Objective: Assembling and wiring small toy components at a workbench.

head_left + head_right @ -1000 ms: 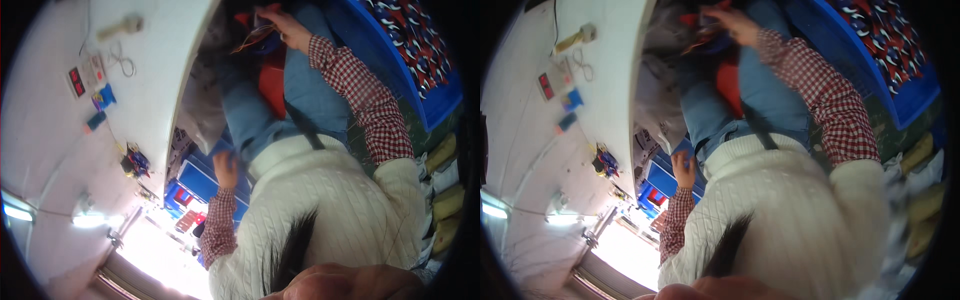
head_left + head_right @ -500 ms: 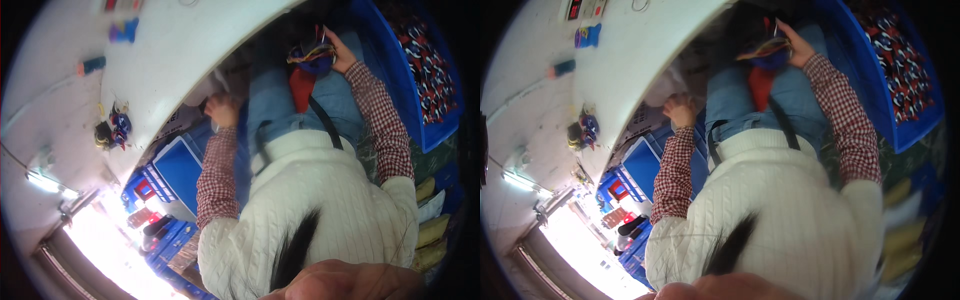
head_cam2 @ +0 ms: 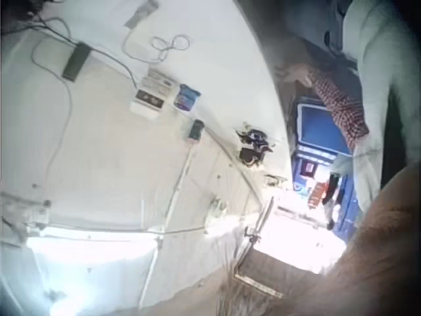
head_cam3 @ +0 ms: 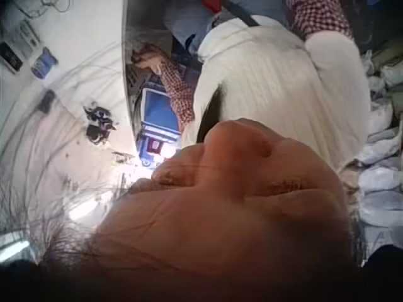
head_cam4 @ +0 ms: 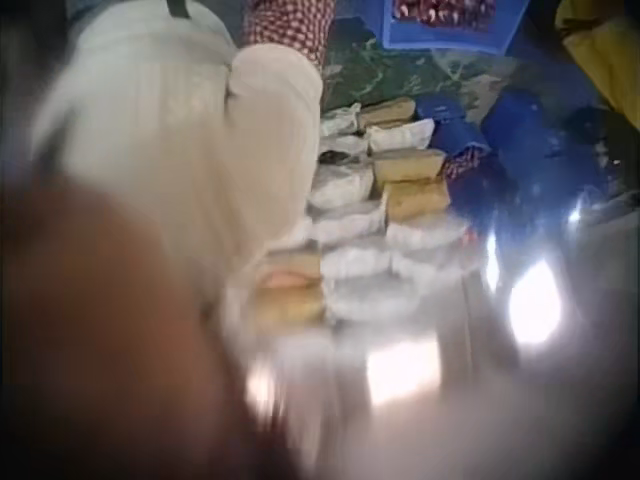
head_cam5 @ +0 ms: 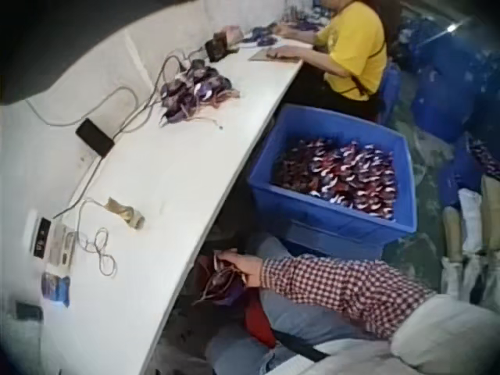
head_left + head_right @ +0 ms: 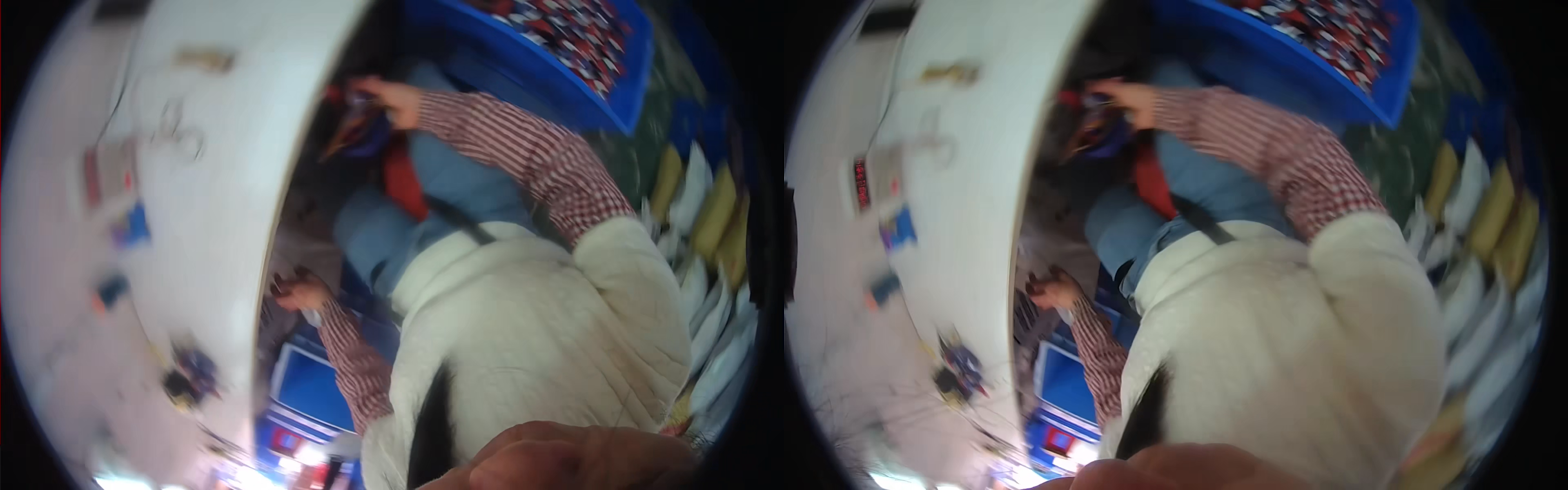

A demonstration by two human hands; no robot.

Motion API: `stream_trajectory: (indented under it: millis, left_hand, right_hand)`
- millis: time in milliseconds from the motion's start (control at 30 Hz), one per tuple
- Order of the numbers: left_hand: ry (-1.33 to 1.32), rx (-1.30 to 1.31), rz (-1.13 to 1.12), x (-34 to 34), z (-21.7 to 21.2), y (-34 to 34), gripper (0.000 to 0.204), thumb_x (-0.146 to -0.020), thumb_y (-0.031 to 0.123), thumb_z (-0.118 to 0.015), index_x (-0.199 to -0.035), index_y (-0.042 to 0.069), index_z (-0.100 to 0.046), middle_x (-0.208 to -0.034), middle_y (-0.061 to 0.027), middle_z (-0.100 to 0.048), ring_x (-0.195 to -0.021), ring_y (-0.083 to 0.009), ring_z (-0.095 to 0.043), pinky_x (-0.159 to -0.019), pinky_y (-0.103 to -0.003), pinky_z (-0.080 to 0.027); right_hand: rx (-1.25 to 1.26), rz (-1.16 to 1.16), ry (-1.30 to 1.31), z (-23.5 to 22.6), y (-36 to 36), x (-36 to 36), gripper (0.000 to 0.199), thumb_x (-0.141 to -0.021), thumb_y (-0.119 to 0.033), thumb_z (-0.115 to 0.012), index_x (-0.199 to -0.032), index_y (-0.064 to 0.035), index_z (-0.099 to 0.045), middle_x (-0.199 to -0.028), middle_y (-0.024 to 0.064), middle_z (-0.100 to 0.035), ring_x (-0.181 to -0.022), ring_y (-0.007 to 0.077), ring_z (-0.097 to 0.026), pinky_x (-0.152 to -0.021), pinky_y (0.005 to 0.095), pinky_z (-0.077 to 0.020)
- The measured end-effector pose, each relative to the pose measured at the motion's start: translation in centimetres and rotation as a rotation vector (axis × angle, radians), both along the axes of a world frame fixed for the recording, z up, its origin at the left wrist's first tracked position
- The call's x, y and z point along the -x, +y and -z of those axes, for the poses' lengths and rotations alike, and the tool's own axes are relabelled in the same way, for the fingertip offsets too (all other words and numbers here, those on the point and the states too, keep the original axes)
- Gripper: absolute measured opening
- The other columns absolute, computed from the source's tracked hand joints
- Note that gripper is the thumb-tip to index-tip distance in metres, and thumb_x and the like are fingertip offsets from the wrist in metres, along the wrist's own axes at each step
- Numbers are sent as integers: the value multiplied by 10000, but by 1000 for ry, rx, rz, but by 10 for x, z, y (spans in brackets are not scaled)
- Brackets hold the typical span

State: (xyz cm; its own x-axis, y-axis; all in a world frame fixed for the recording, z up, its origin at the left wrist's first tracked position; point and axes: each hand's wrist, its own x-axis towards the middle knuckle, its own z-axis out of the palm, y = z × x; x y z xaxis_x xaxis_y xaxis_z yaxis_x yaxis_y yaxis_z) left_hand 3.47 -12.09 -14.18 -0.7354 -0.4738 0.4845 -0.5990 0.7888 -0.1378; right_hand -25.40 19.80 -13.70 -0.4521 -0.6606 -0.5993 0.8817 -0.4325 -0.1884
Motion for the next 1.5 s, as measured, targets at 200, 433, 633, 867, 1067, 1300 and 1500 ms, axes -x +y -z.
stream_trajectory:
  millis: [200, 433, 633, 867, 1067, 1300, 1500]
  left_hand:
    - [17, -328, 825, 62, -123, 145, 376, -834, 165, -631, -1169, 46, -509, -1203, -163, -435, -1065, -314, -433, -907, -398, -384]
    - [-69, -263, 1131, 195, -196, 174, 366, -827, 154, -631, -1160, 48, -522, -1224, -164, -436, -1111, -301, -431, -933, -395, -385]
    - [-250, -36, 1236, 230, -215, 196, 455, -797, 176, -671, -1201, 47, -504, -1252, -164, -422, -1130, -305, -419, -943, -427, -375]
    - [-448, -65, 1147, 186, -198, 208, 669, -818, 430, -636, -1318, 63, -387, -1310, -179, -336, -1237, -346, -341, -1010, -489, -331]
    - [-467, -31, 1097, 119, -191, 235, 722, -813, 546, -584, -1304, 67, -360, -1282, -185, -349, -1220, -362, -341, -1005, -504, -334]
    - [-353, -8, 1304, 78, -199, 281, 377, -927, 373, -499, -1144, 67, -466, -1120, -179, -519, -1034, -303, -529, -863, -372, -487]
    - [-423, -134, 1362, 77, -209, 291, 292, -928, 319, -502, -1089, 75, -513, -1091, -176, -543, -991, -288, -554, -815, -356, -501]
  right_hand:
    - [-455, 192, 115, -26, 6, 53, 635, -678, -503, -759, -1085, -30, -641, -1201, 147, -574, -1079, 273, -543, -838, 480, -476]
    - [-426, 201, 236, 39, -39, 57, 533, -694, -425, -763, -1056, -48, -657, -958, 97, -669, -829, 207, -631, -775, 320, -507]
    - [-288, 257, 299, 24, -31, 64, 479, -706, -389, -753, -1032, -52, -657, -946, 75, -659, -808, 198, -622, -742, 303, -511]
    - [-300, 527, 415, 65, -58, 89, 467, -725, -374, -729, -1045, -51, -626, -928, 70, -647, -782, 184, -601, -716, 293, -499]
    - [-283, 450, 479, 60, -48, 76, 485, -738, -356, -714, -1079, -34, -591, -944, 86, -641, -782, 197, -602, -705, 305, -501]
    - [-248, 364, 522, 49, -39, 75, 507, -753, -336, -697, -1118, -15, -550, -963, 104, -633, -781, 213, -604, -691, 318, -504]
    - [-296, 289, 618, 51, -37, 57, 528, -766, -319, -682, -1151, 1, -515, -979, 119, -627, -780, 227, -605, -679, 330, -506]
